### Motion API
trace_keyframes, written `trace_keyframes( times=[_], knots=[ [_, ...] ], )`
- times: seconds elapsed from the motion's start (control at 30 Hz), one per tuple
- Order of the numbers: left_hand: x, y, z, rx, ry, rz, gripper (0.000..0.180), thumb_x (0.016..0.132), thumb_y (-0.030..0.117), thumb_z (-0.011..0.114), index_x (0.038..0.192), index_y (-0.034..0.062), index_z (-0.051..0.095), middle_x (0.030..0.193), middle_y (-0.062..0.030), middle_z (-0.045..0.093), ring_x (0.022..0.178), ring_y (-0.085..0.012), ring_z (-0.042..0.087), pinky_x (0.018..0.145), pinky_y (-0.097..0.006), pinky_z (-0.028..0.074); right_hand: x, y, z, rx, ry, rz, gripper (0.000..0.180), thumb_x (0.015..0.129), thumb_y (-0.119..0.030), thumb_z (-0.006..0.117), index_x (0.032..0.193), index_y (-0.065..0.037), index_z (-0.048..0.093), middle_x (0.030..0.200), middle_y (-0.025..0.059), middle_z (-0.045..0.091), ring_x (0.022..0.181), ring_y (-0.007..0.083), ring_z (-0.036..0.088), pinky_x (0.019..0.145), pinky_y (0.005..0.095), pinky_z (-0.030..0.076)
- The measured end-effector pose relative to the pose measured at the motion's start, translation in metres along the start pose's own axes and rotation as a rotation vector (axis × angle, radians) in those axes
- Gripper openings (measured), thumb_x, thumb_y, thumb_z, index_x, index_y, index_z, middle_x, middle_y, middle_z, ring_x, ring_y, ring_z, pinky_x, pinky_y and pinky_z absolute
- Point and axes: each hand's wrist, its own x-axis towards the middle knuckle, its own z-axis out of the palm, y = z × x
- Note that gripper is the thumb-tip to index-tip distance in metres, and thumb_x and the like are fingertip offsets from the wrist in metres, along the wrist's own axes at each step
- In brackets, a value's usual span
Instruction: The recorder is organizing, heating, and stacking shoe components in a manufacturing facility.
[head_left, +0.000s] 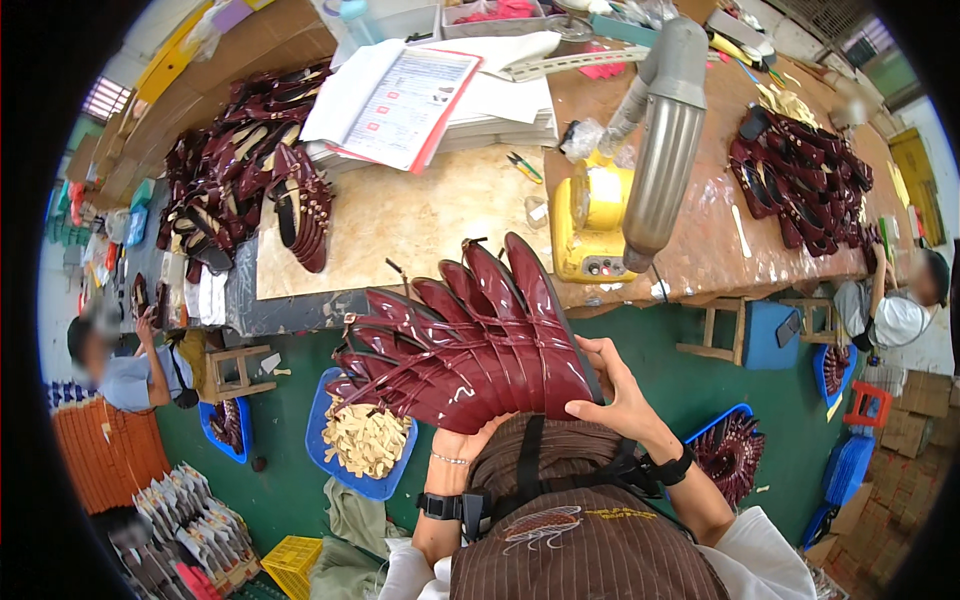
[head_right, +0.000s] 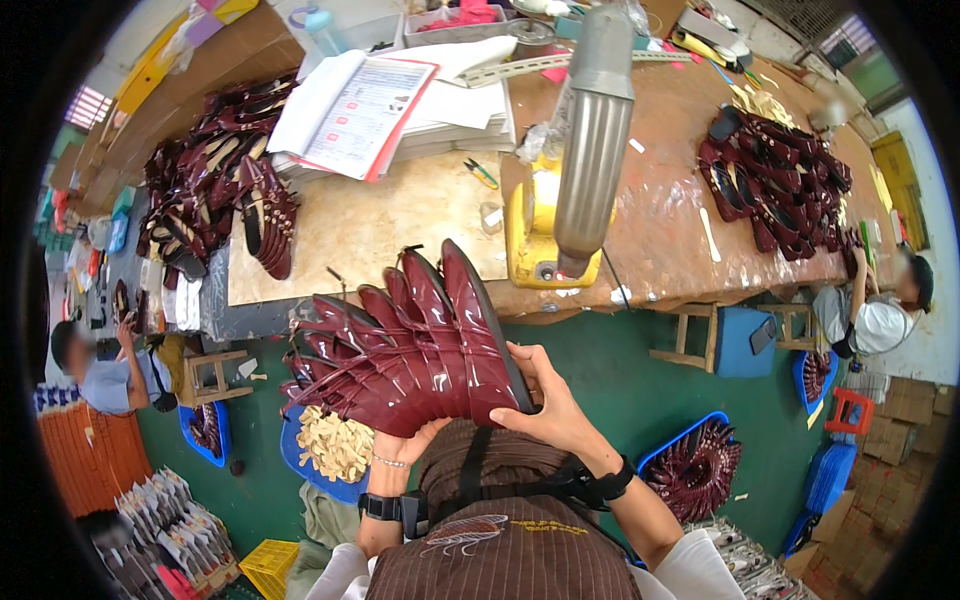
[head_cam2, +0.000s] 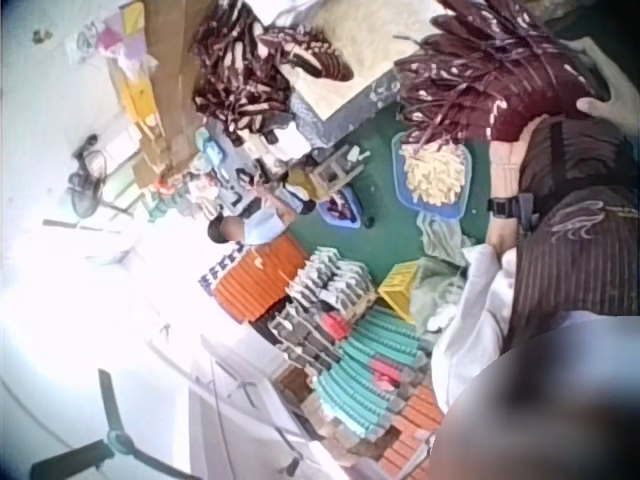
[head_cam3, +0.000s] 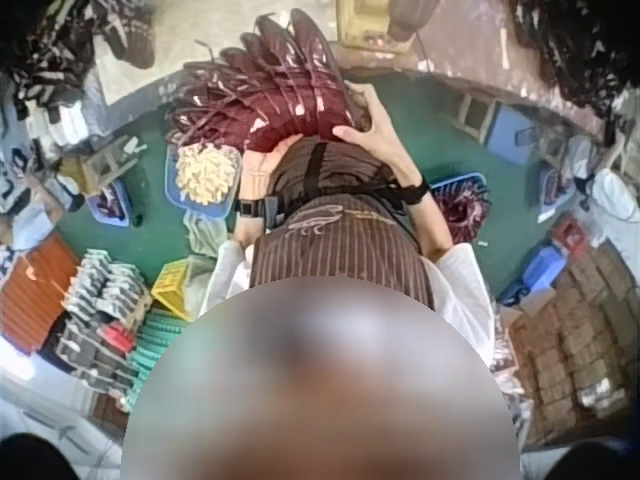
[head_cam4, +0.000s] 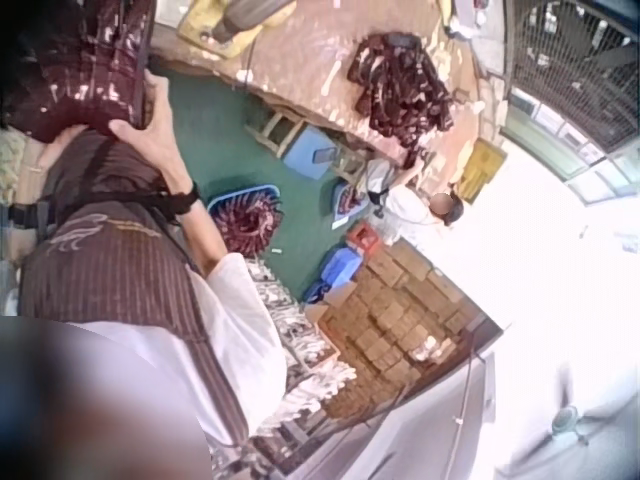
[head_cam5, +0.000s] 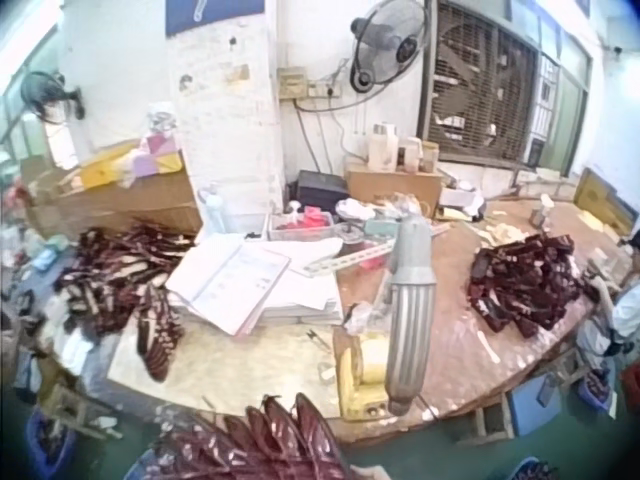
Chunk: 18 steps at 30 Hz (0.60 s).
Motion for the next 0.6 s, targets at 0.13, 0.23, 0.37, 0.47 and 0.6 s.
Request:
trace_keyframes(
  times=[0.13,0.23,0.37,0.47,0.6],
  knots=[
    [-0.015,0.006,-0.006,0.173,-0.027,0.185,0.05,0.093,0.037,0.05,0.134,0.0105,0.042,0.136,-0.0108,0.047,0.121,-0.0321,0.047,0.101,-0.049,0.039,-0.003,-0.006,0.001,-0.02,-0.133,-0.107,0.08,0.074,-0.007,0.076,0.138,-0.002,0.027,0.137,0.0149,0.041,0.123,0.0185,0.043,0.1,0.0317,0.038],
    [-0.024,0.016,-0.013,0.276,-0.099,0.272,0.059,0.09,0.043,0.054,0.137,0.0111,0.039,0.138,-0.0085,0.045,0.126,-0.0309,0.043,0.104,-0.047,0.037,-0.009,-0.015,0.003,-0.006,-0.197,-0.175,0.083,0.074,-0.008,0.076,0.14,-0.003,0.027,0.14,0.0141,0.037,0.128,0.0205,0.039,0.1,0.0338,0.039],
    [-0.027,0.024,-0.005,0.329,-0.155,0.303,0.061,0.089,0.044,0.055,0.138,0.0113,0.038,0.138,-0.0085,0.045,0.126,-0.0308,0.043,0.104,-0.047,0.037,-0.025,-0.034,-0.002,-0.136,-0.154,-0.278,0.081,0.07,-0.009,0.078,0.137,-0.004,0.034,0.144,0.0127,0.033,0.13,0.026,0.038,0.102,0.0378,0.037],
    [-0.015,0.025,0.013,0.399,-0.223,0.27,0.062,0.089,0.045,0.055,0.138,0.0114,0.038,0.138,-0.0084,0.044,0.126,-0.0307,0.043,0.104,-0.047,0.037,-0.045,-0.039,-0.013,-0.165,-0.085,-0.346,0.081,0.07,-0.015,0.079,0.136,-0.002,0.034,0.141,0.0154,0.035,0.13,0.0274,0.037,0.102,0.0398,0.036],
    [0.033,0.004,0.056,0.535,-0.387,0.078,0.063,0.088,0.046,0.056,0.138,0.0116,0.038,0.139,-0.0083,0.044,0.126,-0.0306,0.043,0.104,-0.047,0.037,-0.071,-0.034,-0.025,-0.187,-0.003,-0.291,0.103,0.065,-0.031,0.084,0.139,0.005,0.023,0.142,0.0235,0.029,0.131,0.0311,0.035,0.106,0.0396,0.031]
  ],
)
